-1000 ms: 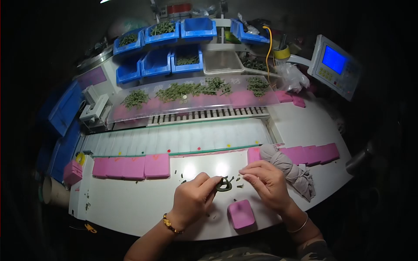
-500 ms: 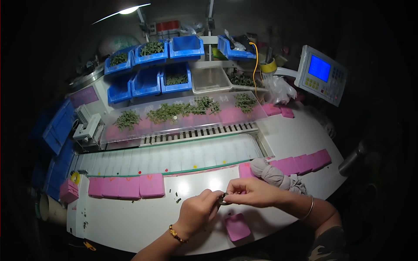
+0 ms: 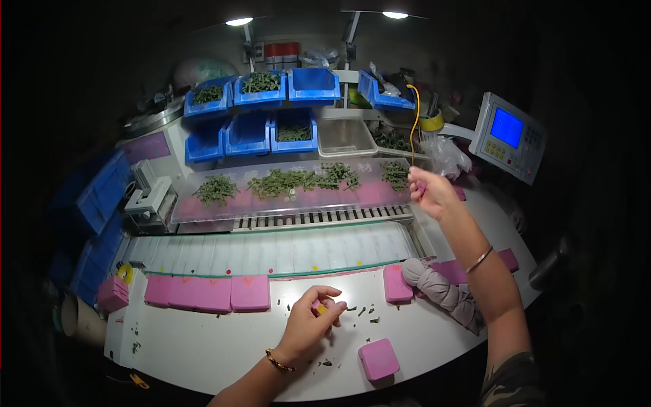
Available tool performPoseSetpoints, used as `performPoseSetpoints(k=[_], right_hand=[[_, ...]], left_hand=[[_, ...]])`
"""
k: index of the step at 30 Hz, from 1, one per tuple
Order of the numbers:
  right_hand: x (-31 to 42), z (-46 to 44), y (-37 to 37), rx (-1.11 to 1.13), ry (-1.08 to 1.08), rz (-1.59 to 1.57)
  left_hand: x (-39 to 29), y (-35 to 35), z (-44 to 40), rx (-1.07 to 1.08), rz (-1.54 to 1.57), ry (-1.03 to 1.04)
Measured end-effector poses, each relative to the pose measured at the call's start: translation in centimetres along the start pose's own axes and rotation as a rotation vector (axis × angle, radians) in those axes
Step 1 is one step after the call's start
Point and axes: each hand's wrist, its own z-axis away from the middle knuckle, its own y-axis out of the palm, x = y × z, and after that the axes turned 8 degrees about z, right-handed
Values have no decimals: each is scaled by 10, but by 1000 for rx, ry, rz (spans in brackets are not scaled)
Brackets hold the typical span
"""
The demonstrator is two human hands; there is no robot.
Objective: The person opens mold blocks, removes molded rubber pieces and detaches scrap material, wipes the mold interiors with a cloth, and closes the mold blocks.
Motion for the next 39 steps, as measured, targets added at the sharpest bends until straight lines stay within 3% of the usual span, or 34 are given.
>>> performPoseSetpoints(k=[2,4,10,12,13,16,19,25,27,31,33,36,39], right_hand=[[-16,31,0,-43,71,-68],[-28,60,-5,126,47,-139],[-37,163,13,285,55,-20],[-47,182,11,358,117,263],[-54,191,12,354,127,259],[-72,211,22,317,-82,272],[-89,221,30,269,-140,127],[-99,227,34,295,-224,189],[-102,228,35,314,-242,214],[-103,236,41,245,-275,251],[-106,239,45,193,-271,238],[-111,240,46,89,-658,523],[-110,239,44,92,-699,610]], left_hand=[[-1,0,1,7,119,-92],[-2,1,1,-36,439,-75],[-5,6,2,55,457,-71],[-4,8,3,68,438,-70],[-2,7,3,75,377,-23],[-3,9,7,96,320,56],[-7,13,10,107,311,91],[1,13,9,163,318,230],[2,14,8,151,189,325],[7,14,9,181,121,357],[6,18,12,212,177,279],[6,21,15,192,172,210],[6,23,17,167,48,267]])
